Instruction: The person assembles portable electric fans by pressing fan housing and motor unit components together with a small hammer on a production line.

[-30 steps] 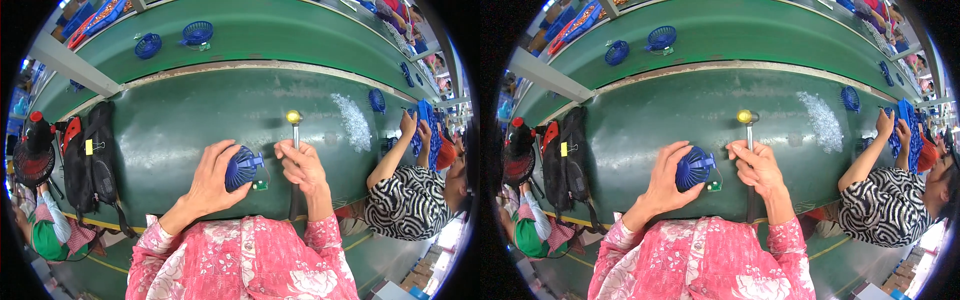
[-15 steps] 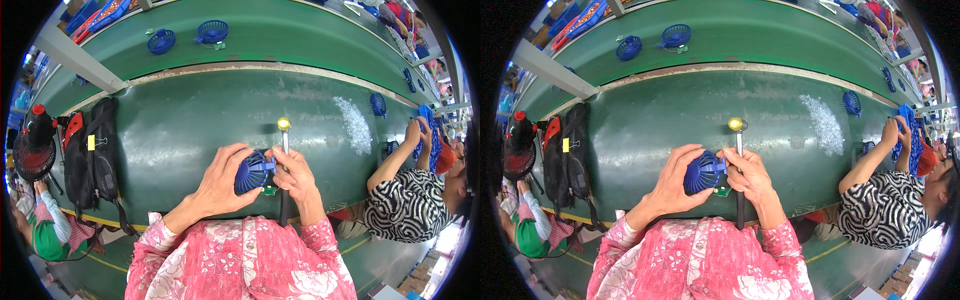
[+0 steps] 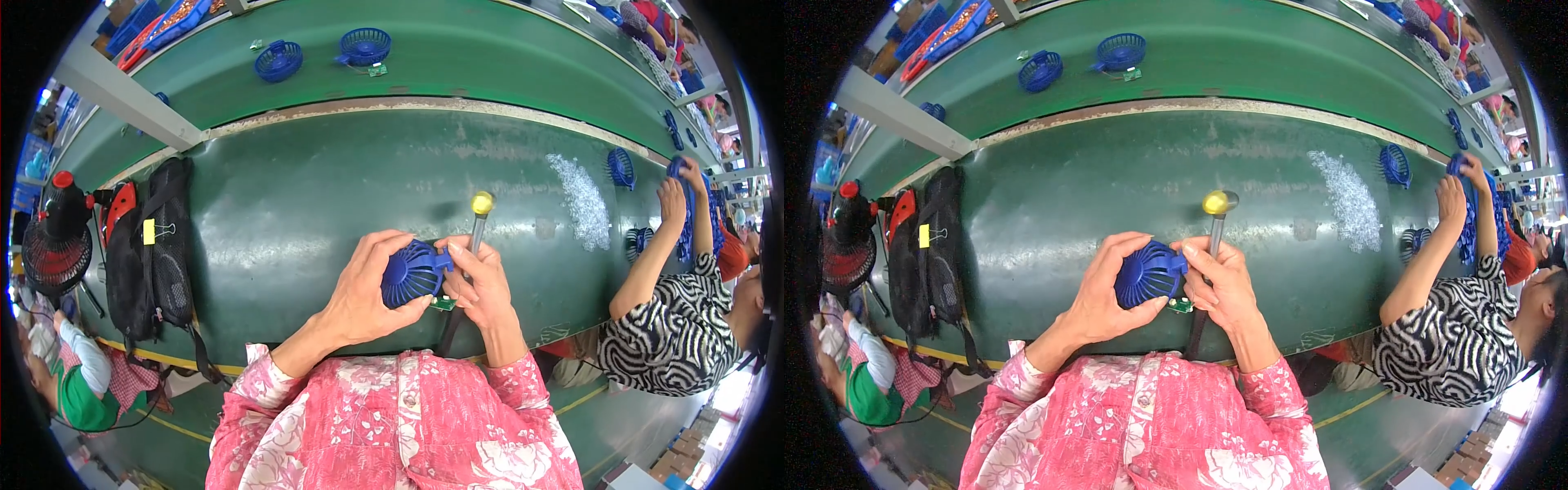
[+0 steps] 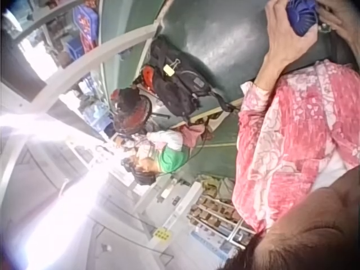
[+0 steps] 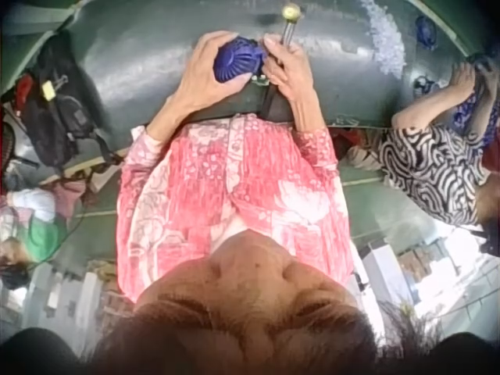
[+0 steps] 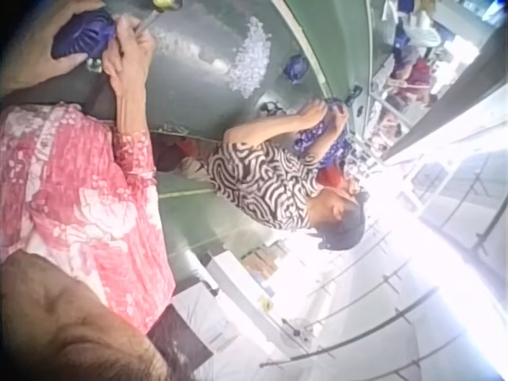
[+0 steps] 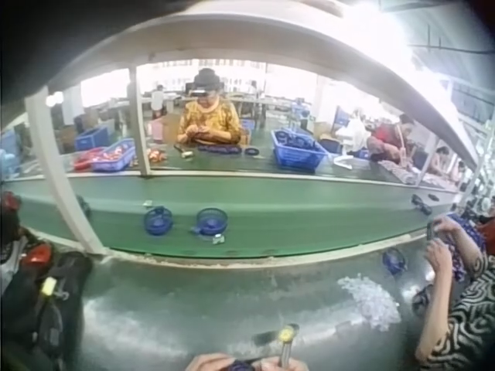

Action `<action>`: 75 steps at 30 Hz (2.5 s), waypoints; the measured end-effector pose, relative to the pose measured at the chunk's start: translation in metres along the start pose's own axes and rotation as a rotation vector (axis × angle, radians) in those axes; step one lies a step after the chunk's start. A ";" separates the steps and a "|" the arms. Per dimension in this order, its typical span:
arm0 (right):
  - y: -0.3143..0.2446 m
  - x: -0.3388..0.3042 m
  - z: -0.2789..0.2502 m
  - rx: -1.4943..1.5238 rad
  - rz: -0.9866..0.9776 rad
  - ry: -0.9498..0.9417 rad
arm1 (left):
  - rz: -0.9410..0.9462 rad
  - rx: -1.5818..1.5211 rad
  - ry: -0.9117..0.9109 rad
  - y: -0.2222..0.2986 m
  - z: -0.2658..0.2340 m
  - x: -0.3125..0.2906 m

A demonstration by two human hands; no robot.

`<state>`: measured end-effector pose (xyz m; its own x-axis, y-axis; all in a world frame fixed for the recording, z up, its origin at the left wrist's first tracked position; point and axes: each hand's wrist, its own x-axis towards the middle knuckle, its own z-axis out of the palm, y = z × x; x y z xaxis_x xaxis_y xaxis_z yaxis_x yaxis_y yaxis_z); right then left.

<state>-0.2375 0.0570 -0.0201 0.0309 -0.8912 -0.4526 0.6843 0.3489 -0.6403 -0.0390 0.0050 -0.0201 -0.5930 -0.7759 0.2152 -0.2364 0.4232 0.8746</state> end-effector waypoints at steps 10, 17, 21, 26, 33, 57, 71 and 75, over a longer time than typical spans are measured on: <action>-0.004 -0.008 0.019 -1.066 -0.363 0.227 | -0.028 0.226 0.070 0.014 -0.006 0.003; -0.006 -0.017 0.025 -0.862 -0.171 0.261 | 0.006 0.307 0.134 0.011 -0.004 -0.002; -0.002 -0.021 0.027 -0.855 -0.185 0.232 | -0.043 0.290 0.137 0.010 -0.004 -0.004; -0.002 -0.019 0.025 -0.885 -0.236 0.262 | -0.102 0.239 0.080 0.009 -0.012 0.000; -0.012 -0.015 0.038 -0.778 -0.197 0.335 | -0.718 -0.903 -0.291 -0.009 -0.038 0.015; -0.012 -0.029 0.033 -0.665 -0.773 0.398 | 0.106 1.210 0.091 -0.152 -0.120 0.208; -0.037 0.005 0.060 -0.664 -0.523 0.527 | -0.238 -0.212 0.026 0.000 -0.031 0.111; -0.025 0.009 0.043 -0.876 -0.471 0.332 | -0.313 -0.728 -0.216 0.012 -0.017 0.078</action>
<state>-0.2231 0.0281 0.0189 -0.3940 -0.9132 -0.1040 -0.1954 0.1937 -0.9614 -0.0747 -0.0587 0.0144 -0.7355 -0.6688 -0.1087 0.0991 -0.2649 0.9592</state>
